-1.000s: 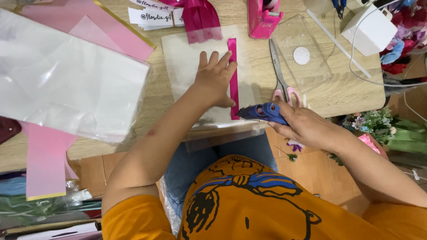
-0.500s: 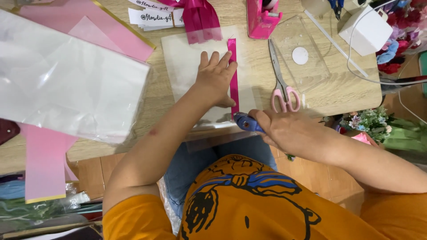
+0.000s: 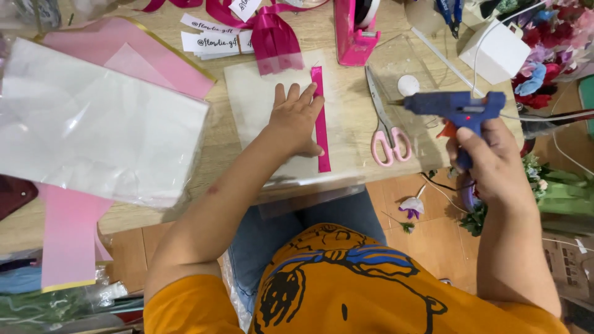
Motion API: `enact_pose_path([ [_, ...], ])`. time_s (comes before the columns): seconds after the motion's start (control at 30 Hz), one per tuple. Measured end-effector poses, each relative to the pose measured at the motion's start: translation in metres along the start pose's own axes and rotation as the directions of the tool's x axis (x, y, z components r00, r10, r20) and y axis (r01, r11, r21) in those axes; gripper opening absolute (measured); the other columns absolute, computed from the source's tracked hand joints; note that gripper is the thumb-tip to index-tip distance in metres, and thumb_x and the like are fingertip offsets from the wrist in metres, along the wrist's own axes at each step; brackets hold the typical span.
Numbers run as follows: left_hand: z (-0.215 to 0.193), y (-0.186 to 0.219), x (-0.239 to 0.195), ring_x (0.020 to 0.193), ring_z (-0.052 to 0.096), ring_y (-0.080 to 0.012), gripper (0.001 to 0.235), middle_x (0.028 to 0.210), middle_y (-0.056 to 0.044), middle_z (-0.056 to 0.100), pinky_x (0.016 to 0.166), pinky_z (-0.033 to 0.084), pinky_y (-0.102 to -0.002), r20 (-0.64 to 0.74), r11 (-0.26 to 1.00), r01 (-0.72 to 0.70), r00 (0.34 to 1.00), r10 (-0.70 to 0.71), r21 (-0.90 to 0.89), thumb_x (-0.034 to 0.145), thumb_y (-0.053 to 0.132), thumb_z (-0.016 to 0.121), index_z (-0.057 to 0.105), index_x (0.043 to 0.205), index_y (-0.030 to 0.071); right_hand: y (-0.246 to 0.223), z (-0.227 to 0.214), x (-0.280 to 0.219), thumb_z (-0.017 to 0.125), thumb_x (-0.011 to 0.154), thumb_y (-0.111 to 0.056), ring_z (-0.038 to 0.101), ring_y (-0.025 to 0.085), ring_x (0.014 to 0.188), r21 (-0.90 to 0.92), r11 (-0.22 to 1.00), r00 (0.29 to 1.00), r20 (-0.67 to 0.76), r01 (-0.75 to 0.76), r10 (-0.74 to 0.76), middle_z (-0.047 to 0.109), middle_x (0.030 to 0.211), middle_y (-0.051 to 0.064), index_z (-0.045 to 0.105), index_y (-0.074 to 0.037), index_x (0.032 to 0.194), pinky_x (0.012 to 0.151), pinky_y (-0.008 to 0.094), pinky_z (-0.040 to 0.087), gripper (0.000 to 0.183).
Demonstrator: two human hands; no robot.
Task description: The person decorates a clear plastic-wrapped gift box by attaching pink ribbons. They use a hot glue gun to apply adhesive, place ribbon pieces, and trim excess with scissors. The process is repeated multiple times to add several ribbon decorations to the box.
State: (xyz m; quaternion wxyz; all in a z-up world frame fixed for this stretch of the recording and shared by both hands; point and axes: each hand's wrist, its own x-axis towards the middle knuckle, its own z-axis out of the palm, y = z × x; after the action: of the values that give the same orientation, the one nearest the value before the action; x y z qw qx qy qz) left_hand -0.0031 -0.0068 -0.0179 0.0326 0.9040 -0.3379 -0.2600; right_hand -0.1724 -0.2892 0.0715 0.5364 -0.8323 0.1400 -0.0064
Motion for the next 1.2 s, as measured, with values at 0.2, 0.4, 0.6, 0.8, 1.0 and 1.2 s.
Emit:
enact_pose_path([
  [0.2,0.0,-0.005,-0.001,0.145,0.021,-0.0332,0.103,0.166,-0.009,0.02,0.119,0.002,-0.061,-0.096,0.998,-0.03,0.995,0.026,-0.046,0.066,0.067,0.077,0.039,0.146,0.017,0.086,-0.004,0.057,0.069,0.102,-0.02,0.062,0.011,0.069,0.407,0.911,0.949,-0.308,0.068,0.067,0.063,0.084,0.001,0.055,-0.015,0.097,0.067,0.022,0.053,0.016],
  [0.4,-0.006,-0.008,-0.014,0.133,0.04,-0.0326,0.074,0.159,-0.014,0.042,0.11,0.016,-0.057,-0.23,0.985,-0.09,0.972,0.054,-0.147,0.079,0.047,0.076,0.053,0.142,0.014,0.151,0.011,0.085,0.08,0.103,-0.022,0.062,0.015,0.071,0.139,0.981,0.839,-0.544,0.135,-0.038,0.065,0.087,0.011,0.043,-0.003,0.129,0.054,0.024,0.05,0.05],
  [0.6,0.008,-0.014,-0.003,0.131,0.041,-0.0314,0.062,0.157,-0.012,0.044,0.108,0.013,-0.056,-0.286,0.981,-0.123,0.955,0.075,-0.152,0.087,0.043,0.071,0.055,0.14,0.015,0.133,0.02,0.077,0.08,0.101,-0.04,0.07,0.032,0.09,-0.333,0.94,0.845,-0.522,-0.078,-0.115,0.073,0.091,0.014,0.047,-0.009,0.127,0.08,0.041,0.05,0.052],
  [0.8,0.033,-0.023,0.018,0.124,0.051,-0.0304,0.033,0.144,-0.01,0.059,0.107,0.013,-0.058,-0.471,0.982,-0.141,0.879,0.066,-0.125,0.094,0.032,0.067,0.069,0.124,0.018,0.113,0.007,0.062,0.078,0.099,-0.045,0.065,0.042,0.102,-0.758,0.644,0.863,-0.39,-0.103,-0.32,0.072,0.105,0.018,0.067,-0.006,0.121,0.09,0.05,0.045,0.046],
  [1.0,0.034,-0.019,0.009,0.12,0.056,-0.0276,0.031,0.133,-0.009,0.066,0.108,0.012,-0.058,-0.612,0.958,-0.186,0.79,0.013,-0.22,0.101,0.034,0.06,0.069,0.127,0.019,0.074,0.069,0.055,0.083,0.088,-0.022,0.065,0.024,0.082,-0.572,0.779,0.855,-0.243,0.256,-0.459,0.072,0.091,0.003,0.075,-0.017,0.098,0.075,0.034,0.054,0.014],
  [1.2,0.032,-0.018,0.003,0.12,0.059,-0.0243,0.032,0.131,-0.002,0.068,0.11,0.018,-0.054,-0.681,0.813,-0.268,0.704,-0.202,-0.518,0.102,0.042,0.06,0.07,0.126,0.023,0.02,0.154,0.073,0.081,0.082,-0.027,0.069,0.034,0.078,-0.447,0.778,0.885,0.072,0.441,-0.46,0.072,0.075,0.012,0.072,-0.011,0.086,0.075,0.043,0.056,0.019],
])
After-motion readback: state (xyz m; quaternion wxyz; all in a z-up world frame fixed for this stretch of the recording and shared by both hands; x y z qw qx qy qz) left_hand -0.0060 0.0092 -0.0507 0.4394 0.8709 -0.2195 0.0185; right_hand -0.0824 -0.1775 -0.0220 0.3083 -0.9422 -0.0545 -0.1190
